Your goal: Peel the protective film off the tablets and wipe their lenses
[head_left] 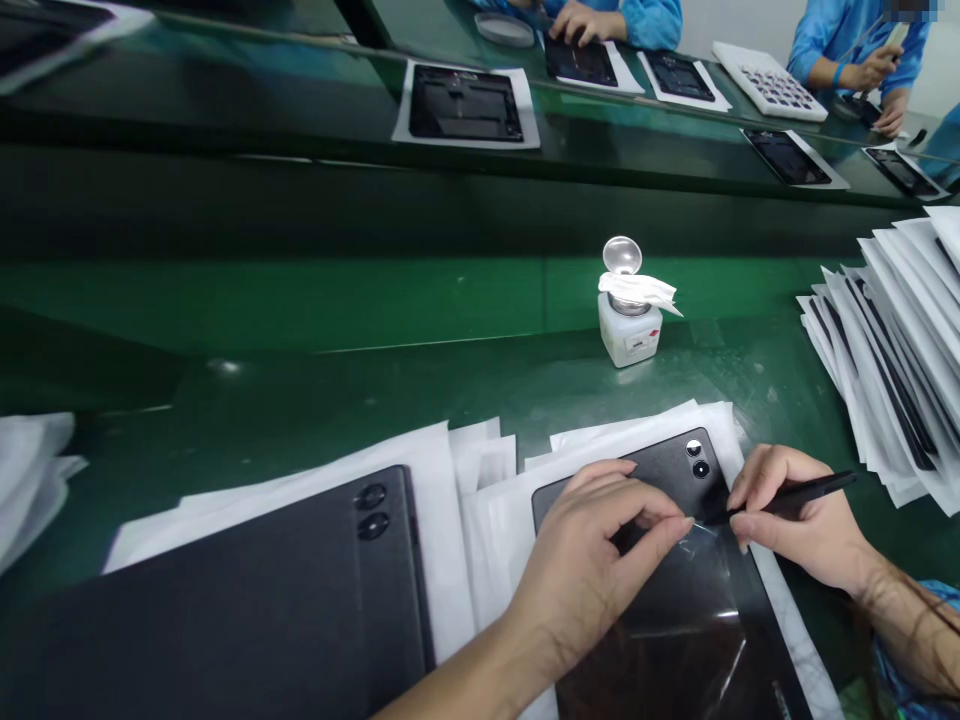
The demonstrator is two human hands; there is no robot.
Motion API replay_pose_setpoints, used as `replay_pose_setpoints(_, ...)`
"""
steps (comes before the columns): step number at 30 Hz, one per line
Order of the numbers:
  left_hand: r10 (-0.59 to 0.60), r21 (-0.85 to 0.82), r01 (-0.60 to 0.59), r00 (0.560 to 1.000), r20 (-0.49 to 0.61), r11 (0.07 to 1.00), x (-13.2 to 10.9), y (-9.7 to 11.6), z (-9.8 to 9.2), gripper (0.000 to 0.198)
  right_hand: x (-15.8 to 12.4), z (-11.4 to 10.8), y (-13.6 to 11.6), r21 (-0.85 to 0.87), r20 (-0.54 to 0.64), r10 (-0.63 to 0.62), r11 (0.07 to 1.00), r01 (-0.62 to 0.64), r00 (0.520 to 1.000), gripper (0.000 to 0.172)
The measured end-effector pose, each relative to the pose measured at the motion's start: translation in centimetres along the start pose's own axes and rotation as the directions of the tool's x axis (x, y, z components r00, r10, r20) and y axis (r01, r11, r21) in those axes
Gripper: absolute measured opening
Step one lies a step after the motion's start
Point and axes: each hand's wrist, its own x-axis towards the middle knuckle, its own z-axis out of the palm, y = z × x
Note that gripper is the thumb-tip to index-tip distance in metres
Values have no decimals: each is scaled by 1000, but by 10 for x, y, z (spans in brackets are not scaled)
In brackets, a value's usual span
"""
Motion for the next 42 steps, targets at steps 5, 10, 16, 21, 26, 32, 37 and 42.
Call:
replay_pose_setpoints(5, 24, 10, -24, 1000, -10, 1000, 0, 0, 1, 20, 0, 1, 0, -12, -1, -40, 999, 40, 999, 21)
replay_pose_setpoints(10, 50, 30, -48, 998, -45, 998, 1, -1, 3, 22, -5, 1, 2, -39, 51, -170, 984, 172, 984, 21)
replay_pose_setpoints(16, 124, 96, -122, 992, -9, 988, -3, -4, 4, 19, 8, 4, 18, 216, -162, -59, 972, 94, 985, 21)
replay_pose_setpoints(21, 202, 137, -199, 979, -8, 970, -8, -10, 8, 17, 31, 3, 35, 397, -291, 212, 914, -84, 933, 31)
replay_pose_setpoints(26, 235, 161, -227, 971, -31, 960, -9, -9, 8, 16, 32, 8, 41, 462, -293, 250, 882, -92, 923, 31)
replay_pose_setpoints(32, 267, 168, -259, 963, -26, 951, -8, -11, 5, 16, 33, 12, 38, 464, -290, 246, 882, -89, 925, 28)
replay_pose_setpoints(37, 322, 225, -308, 946, -28, 925, -9, -15, 6, 15, 33, 11, 40, 450, -290, 261, 886, -110, 921, 27)
replay_pose_setpoints(42, 334, 236, -313, 941, -51, 920, -7, -13, 8, 17, 32, 11, 41, 433, -300, 279, 892, -131, 912, 27)
